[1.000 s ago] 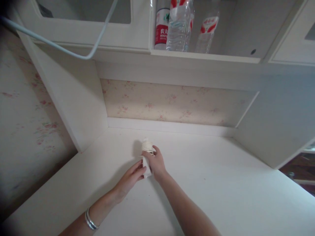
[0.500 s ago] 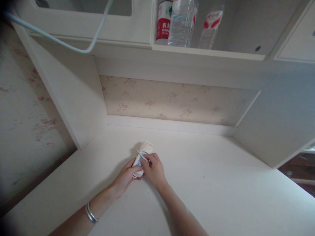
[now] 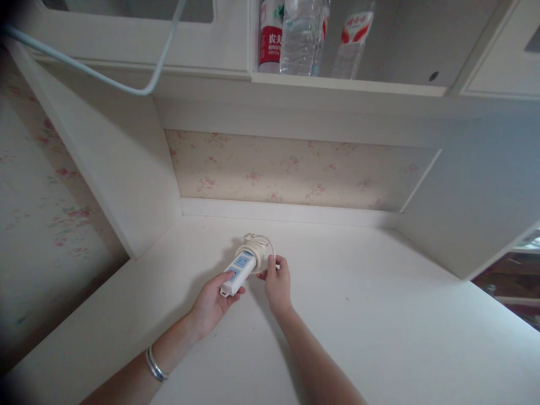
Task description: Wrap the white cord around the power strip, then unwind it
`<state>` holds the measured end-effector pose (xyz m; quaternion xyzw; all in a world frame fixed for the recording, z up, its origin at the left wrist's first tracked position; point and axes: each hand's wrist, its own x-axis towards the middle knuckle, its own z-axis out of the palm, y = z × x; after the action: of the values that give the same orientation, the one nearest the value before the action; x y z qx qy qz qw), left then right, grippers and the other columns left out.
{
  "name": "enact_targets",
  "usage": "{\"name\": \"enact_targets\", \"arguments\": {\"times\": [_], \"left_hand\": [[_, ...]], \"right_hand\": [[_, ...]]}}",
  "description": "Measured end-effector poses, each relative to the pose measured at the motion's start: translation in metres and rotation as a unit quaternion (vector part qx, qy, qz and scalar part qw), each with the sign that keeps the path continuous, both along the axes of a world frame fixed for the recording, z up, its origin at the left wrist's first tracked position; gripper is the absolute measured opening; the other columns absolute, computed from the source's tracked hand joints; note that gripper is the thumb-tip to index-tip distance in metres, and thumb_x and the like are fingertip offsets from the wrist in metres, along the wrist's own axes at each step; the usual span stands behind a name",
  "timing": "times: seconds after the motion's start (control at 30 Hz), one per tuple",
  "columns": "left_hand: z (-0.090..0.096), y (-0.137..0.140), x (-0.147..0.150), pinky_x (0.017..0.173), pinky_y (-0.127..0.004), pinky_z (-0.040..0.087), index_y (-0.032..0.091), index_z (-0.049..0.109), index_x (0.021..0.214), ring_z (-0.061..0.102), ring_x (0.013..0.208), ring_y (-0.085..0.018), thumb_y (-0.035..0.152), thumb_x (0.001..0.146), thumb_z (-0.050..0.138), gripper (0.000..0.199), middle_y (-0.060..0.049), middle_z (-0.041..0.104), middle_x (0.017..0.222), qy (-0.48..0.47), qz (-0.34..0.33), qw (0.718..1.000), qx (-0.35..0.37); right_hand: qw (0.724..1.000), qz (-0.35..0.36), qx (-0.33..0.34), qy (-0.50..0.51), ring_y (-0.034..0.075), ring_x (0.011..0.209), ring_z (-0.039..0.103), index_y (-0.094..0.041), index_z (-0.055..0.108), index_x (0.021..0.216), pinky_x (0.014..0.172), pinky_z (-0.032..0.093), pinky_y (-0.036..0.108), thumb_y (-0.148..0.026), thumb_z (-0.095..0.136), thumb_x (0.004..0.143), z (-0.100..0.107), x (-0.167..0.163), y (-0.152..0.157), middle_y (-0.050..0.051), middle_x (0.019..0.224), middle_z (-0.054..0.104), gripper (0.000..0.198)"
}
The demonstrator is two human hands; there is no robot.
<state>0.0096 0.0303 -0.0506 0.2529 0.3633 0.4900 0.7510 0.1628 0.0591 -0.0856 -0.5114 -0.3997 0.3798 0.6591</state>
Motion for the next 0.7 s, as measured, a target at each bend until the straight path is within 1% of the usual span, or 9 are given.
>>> {"name": "enact_targets", "arguments": {"times": [0.17, 0.27, 0.33, 0.43, 0.5, 0.57, 0.63, 0.7], "left_hand": [[0.007, -0.007, 0.0, 0.053, -0.02, 0.052, 0.009, 0.058, 0.108, 0.066, 0.067, -0.015, 0.025, 0.08, 0.06, 0.032, -0.01, 0.067, 0.091, -0.038, -0.012, 0.999, -0.008], [0.009, -0.009, 0.0, 0.053, -0.021, 0.052, 0.009, 0.058, 0.108, 0.066, 0.067, -0.016, 0.025, 0.081, 0.059, 0.032, -0.01, 0.066, 0.092, -0.045, -0.019, 0.999, -0.011], [0.009, -0.008, 0.0, 0.054, -0.021, 0.053, 0.009, 0.058, 0.109, 0.066, 0.069, -0.016, 0.024, 0.081, 0.06, 0.032, -0.011, 0.066, 0.094, -0.05, -0.016, 0.999, -0.013], [0.007, -0.005, -0.003, 0.059, -0.022, 0.054, 0.011, 0.057, 0.111, 0.066, 0.073, -0.016, 0.023, 0.08, 0.061, 0.033, -0.011, 0.065, 0.101, -0.063, -0.018, 0.998, 0.0], [0.006, -0.003, -0.007, 0.059, -0.022, 0.053, 0.012, 0.056, 0.111, 0.066, 0.073, -0.015, 0.023, 0.079, 0.061, 0.034, -0.011, 0.065, 0.103, -0.068, -0.029, 0.997, 0.014], [0.007, -0.003, -0.011, 0.054, -0.021, 0.05, 0.012, 0.057, 0.111, 0.064, 0.068, -0.014, 0.024, 0.079, 0.061, 0.034, -0.012, 0.064, 0.105, -0.07, -0.05, 0.996, 0.028], [0.009, -0.003, -0.015, 0.048, -0.019, 0.046, 0.01, 0.058, 0.109, 0.062, 0.063, -0.012, 0.024, 0.079, 0.06, 0.033, -0.014, 0.065, 0.104, -0.063, -0.075, 0.994, 0.044], [0.011, -0.004, -0.018, 0.044, -0.019, 0.041, 0.008, 0.06, 0.105, 0.06, 0.057, -0.012, 0.025, 0.079, 0.058, 0.031, -0.015, 0.067, 0.1, -0.04, -0.096, 0.993, 0.06]], "right_hand": [[0.996, -0.029, -0.016, 0.079, 0.012, 0.055, 0.059, -0.022, 0.05, 0.089, 0.062, 0.054, 0.029, -0.06, 0.053, 0.079, -0.003, -0.001, 0.004, -0.006, 0.063, 0.053, 0.039], [0.991, -0.044, -0.024, 0.12, 0.012, 0.054, 0.057, -0.023, 0.049, 0.087, 0.062, 0.056, 0.031, -0.056, 0.054, 0.08, -0.005, 0.001, 0.007, -0.006, 0.063, 0.052, 0.035], [0.986, -0.036, -0.021, 0.16, 0.011, 0.055, 0.056, -0.023, 0.047, 0.083, 0.065, 0.056, 0.032, -0.05, 0.058, 0.079, -0.005, 0.003, 0.009, -0.007, 0.064, 0.052, 0.03], [0.976, 0.006, -0.02, 0.215, 0.011, 0.059, 0.059, -0.022, 0.047, 0.081, 0.07, 0.057, 0.033, -0.04, 0.067, 0.073, -0.005, 0.004, 0.01, -0.005, 0.07, 0.056, 0.029], [0.973, 0.027, -0.025, 0.228, 0.011, 0.063, 0.061, -0.021, 0.048, 0.082, 0.073, 0.056, 0.032, -0.036, 0.071, 0.069, -0.004, 0.004, 0.01, -0.004, 0.076, 0.06, 0.03], [0.972, 0.038, -0.027, 0.232, 0.012, 0.066, 0.063, -0.02, 0.05, 0.083, 0.075, 0.056, 0.032, -0.035, 0.073, 0.068, -0.004, 0.005, 0.01, -0.003, 0.078, 0.062, 0.031], [0.973, 0.045, -0.021, 0.227, 0.013, 0.068, 0.064, -0.021, 0.052, 0.084, 0.075, 0.056, 0.03, -0.035, 0.072, 0.069, -0.003, 0.006, 0.011, -0.002, 0.078, 0.063, 0.029], [0.979, 0.047, -0.008, 0.201, 0.013, 0.071, 0.064, -0.021, 0.053, 0.084, 0.071, 0.056, 0.029, -0.035, 0.07, 0.07, -0.001, 0.01, 0.014, -0.002, 0.08, 0.065, 0.026]]}}
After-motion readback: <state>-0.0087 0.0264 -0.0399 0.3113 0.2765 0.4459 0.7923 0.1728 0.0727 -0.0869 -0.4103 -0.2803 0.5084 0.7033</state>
